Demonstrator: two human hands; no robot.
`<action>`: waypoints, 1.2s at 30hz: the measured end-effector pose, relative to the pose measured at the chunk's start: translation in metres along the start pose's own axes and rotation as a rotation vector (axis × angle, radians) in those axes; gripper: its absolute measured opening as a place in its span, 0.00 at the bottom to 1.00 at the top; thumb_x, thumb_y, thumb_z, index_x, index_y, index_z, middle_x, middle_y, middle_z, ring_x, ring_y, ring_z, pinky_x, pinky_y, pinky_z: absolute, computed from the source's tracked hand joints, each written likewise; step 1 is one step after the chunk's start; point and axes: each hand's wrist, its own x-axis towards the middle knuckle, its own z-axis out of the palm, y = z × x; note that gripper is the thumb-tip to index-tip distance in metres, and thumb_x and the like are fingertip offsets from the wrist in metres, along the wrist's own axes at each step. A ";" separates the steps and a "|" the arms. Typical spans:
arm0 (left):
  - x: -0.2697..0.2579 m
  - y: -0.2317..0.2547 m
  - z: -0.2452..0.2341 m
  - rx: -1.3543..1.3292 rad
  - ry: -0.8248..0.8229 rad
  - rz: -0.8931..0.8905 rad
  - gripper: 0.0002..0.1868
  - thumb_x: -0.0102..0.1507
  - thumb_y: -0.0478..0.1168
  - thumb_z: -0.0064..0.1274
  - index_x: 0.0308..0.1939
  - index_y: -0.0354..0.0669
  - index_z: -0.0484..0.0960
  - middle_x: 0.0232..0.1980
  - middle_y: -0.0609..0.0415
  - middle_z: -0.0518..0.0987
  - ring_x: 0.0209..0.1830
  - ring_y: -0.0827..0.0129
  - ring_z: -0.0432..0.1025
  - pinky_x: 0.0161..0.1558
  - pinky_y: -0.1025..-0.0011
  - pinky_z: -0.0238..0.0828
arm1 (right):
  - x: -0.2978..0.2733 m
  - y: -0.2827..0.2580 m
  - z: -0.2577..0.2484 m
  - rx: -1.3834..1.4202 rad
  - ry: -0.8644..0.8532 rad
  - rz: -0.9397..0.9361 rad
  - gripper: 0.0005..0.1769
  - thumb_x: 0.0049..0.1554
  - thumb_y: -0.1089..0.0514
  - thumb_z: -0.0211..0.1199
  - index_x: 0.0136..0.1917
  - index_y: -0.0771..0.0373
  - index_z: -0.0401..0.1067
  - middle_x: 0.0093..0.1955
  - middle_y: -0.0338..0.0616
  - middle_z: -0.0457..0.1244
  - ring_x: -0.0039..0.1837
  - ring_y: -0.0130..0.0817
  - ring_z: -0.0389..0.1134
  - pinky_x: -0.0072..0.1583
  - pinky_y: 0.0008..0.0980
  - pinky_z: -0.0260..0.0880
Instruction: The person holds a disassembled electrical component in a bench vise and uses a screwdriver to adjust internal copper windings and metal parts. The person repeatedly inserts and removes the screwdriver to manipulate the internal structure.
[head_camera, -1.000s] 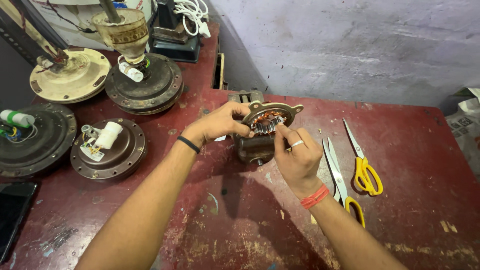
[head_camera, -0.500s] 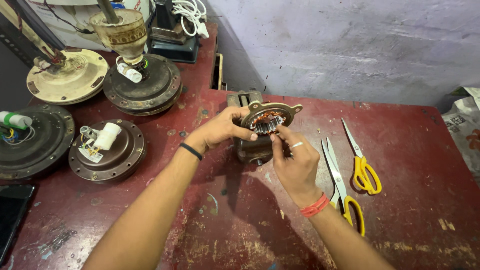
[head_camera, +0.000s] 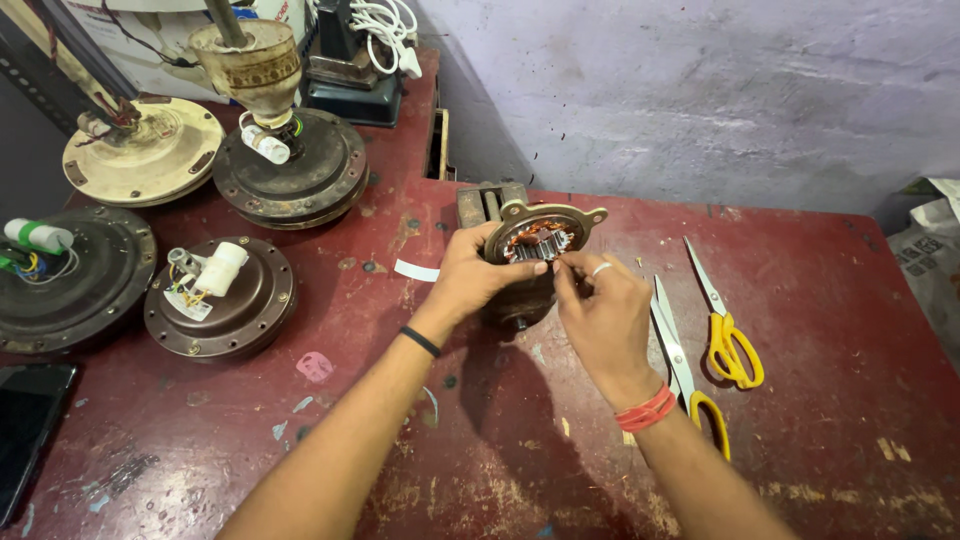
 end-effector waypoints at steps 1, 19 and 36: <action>0.000 0.001 0.002 0.024 0.008 0.018 0.17 0.54 0.34 0.72 0.44 0.36 0.85 0.42 0.60 0.85 0.41 0.79 0.75 0.46 0.74 0.76 | 0.003 0.000 -0.002 -0.004 -0.011 -0.004 0.07 0.55 0.64 0.69 0.47 0.68 0.79 0.39 0.52 0.69 0.36 0.39 0.71 0.40 0.34 0.69; -0.003 0.022 0.010 0.393 0.132 0.008 0.23 0.48 0.46 0.74 0.41 0.39 0.84 0.39 0.57 0.85 0.39 0.76 0.78 0.44 0.72 0.76 | 0.017 -0.012 -0.014 -0.041 -0.120 0.055 0.08 0.53 0.61 0.71 0.45 0.67 0.81 0.36 0.54 0.70 0.34 0.39 0.73 0.38 0.36 0.69; 0.001 0.017 0.004 0.457 0.079 -0.026 0.25 0.48 0.47 0.74 0.45 0.42 0.85 0.46 0.55 0.82 0.48 0.68 0.78 0.51 0.68 0.73 | 0.012 -0.007 -0.009 -0.029 -0.068 0.129 0.05 0.52 0.64 0.69 0.41 0.69 0.78 0.32 0.50 0.70 0.33 0.32 0.72 0.38 0.31 0.70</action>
